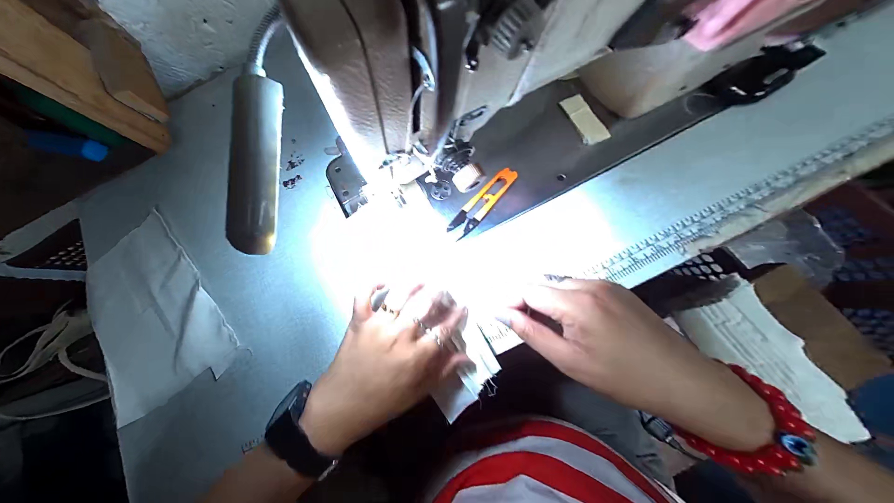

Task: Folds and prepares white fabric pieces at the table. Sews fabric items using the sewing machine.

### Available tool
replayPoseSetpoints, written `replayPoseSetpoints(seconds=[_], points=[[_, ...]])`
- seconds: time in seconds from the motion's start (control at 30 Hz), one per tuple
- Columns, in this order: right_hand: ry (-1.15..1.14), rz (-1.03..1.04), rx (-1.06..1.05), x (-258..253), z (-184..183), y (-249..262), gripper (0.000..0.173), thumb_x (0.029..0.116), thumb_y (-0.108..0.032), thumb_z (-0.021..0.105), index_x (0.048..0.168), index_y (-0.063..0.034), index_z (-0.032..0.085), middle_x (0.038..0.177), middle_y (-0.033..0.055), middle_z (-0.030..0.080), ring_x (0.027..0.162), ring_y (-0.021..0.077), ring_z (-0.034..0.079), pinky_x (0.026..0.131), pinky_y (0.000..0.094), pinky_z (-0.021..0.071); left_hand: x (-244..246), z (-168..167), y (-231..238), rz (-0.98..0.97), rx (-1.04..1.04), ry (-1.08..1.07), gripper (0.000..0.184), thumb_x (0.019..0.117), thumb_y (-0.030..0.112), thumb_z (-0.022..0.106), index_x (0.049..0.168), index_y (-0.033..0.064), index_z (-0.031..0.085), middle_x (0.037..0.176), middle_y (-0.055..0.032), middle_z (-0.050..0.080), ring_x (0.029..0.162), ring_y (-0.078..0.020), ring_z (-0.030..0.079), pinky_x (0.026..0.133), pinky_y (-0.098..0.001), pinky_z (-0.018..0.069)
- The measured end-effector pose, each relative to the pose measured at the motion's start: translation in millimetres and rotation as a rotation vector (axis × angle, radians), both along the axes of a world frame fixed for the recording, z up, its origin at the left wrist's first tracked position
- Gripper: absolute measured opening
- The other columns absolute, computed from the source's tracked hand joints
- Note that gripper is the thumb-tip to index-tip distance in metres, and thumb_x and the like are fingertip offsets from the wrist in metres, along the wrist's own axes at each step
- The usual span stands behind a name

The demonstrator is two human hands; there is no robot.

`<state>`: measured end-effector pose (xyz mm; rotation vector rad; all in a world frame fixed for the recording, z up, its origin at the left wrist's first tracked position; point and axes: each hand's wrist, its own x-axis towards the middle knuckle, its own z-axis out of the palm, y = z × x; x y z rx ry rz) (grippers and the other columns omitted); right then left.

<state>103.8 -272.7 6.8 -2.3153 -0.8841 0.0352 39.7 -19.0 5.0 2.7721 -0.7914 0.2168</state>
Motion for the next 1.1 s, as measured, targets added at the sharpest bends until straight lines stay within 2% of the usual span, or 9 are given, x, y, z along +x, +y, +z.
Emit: replayPoseSetpoints(seconds=[0.1,0.2,0.3,0.47,0.57,0.77,0.97,1.03,1.1], points=[[-0.028,0.038,0.061,-28,-18,-14,0.029,0.1030,-0.038,0.053,0.105,-0.0214,0.076,0.088,-0.0015,0.071,0.085,0.0149,0.065,0.076,0.0347,0.0519,-26,-4,-10,-0.032,0.016,-0.037,0.062,0.0924,0.072,0.053,0.133,0.0275,0.066,0.134,-0.0035,0.067,0.129,-0.0222,0.059,0.111,-0.0551,0.0325],[-0.118,0.075,0.124,-40,-32,-16,0.026,0.1024,-0.030,0.054,0.118,-0.0274,0.075,0.102,-0.0002,0.071,0.095,0.0175,0.061,0.082,0.0354,0.0468,-37,-9,-16,-0.046,0.029,-0.110,0.046,0.0958,0.056,0.060,0.129,0.0258,0.069,0.133,-0.0022,0.068,0.127,-0.0215,0.059,0.110,-0.0517,0.0334],[-0.188,0.089,0.175,-41,-42,-18,0.023,0.1017,-0.025,0.057,0.117,-0.0260,0.074,0.104,0.0004,0.071,0.098,0.0170,0.060,0.084,0.0335,0.0457,-40,-12,-17,-0.022,0.011,-0.143,0.035,0.0979,0.044,0.061,0.126,0.0270,0.072,0.131,-0.0015,0.069,0.127,-0.0211,0.059,0.110,-0.0497,0.0342],[-0.188,0.031,0.213,-49,-46,-15,0.023,0.1010,-0.034,0.060,0.106,-0.0175,0.075,0.106,0.0030,0.070,0.105,0.0171,0.060,0.092,0.0305,0.0474,-43,-16,-15,-0.021,-0.011,-0.187,0.030,0.1017,0.035,0.059,0.128,0.0268,0.071,0.130,-0.0015,0.068,0.126,-0.0191,0.058,0.111,-0.0478,0.0321],[-0.229,-0.003,0.194,-53,-46,-11,0.022,0.0994,-0.033,0.061,0.103,-0.0153,0.073,0.106,0.0054,0.070,0.106,0.0190,0.061,0.092,0.0309,0.0485,-44,-13,-18,-0.040,-0.056,-0.238,0.025,0.1015,0.024,0.060,0.123,0.0235,0.072,0.124,-0.0003,0.071,0.122,-0.0169,0.060,0.110,-0.0453,0.0318],[-0.189,-0.030,0.219,-57,-46,-10,0.022,0.1005,-0.024,0.055,0.103,-0.0121,0.074,0.110,0.0080,0.069,0.110,0.0196,0.060,0.096,0.0299,0.0475,-43,-14,-23,-0.032,-0.035,-0.223,0.024,0.1010,0.020,0.059,0.120,0.0247,0.074,0.121,0.0025,0.072,0.118,-0.0155,0.062,0.108,-0.0453,0.0323],[-0.333,0.135,0.162,-45,-46,-19,0.024,0.1025,-0.019,0.058,0.123,-0.0224,0.070,0.112,0.0060,0.070,0.107,0.0228,0.064,0.090,0.0358,0.0508,-41,-13,-23,-0.035,-0.031,-0.233,0.025,0.1010,0.019,0.059,0.119,0.0260,0.074,0.124,0.0039,0.072,0.119,-0.0149,0.061,0.107,-0.0462,0.0312],[-0.388,0.184,0.146,-39,-50,-22,0.024,0.1036,-0.019,0.058,0.124,-0.0235,0.069,0.113,0.0055,0.071,0.106,0.0233,0.064,0.088,0.0362,0.0504,-42,-14,-22,-0.039,-0.032,-0.230,0.025,0.1012,0.018,0.058,0.119,0.0266,0.074,0.125,0.0041,0.072,0.120,-0.0148,0.061,0.107,-0.0460,0.0310],[-0.446,0.211,0.146,-33,-52,-22,0.020,0.1035,-0.017,0.057,0.117,-0.0220,0.071,0.111,0.0040,0.072,0.101,0.0227,0.064,0.082,0.0350,0.0499,-42,-16,-21,-0.044,-0.053,-0.234,0.026,0.1019,0.017,0.058,0.120,0.0255,0.074,0.125,0.0037,0.072,0.121,-0.0145,0.061,0.108,-0.0462,0.0318]])
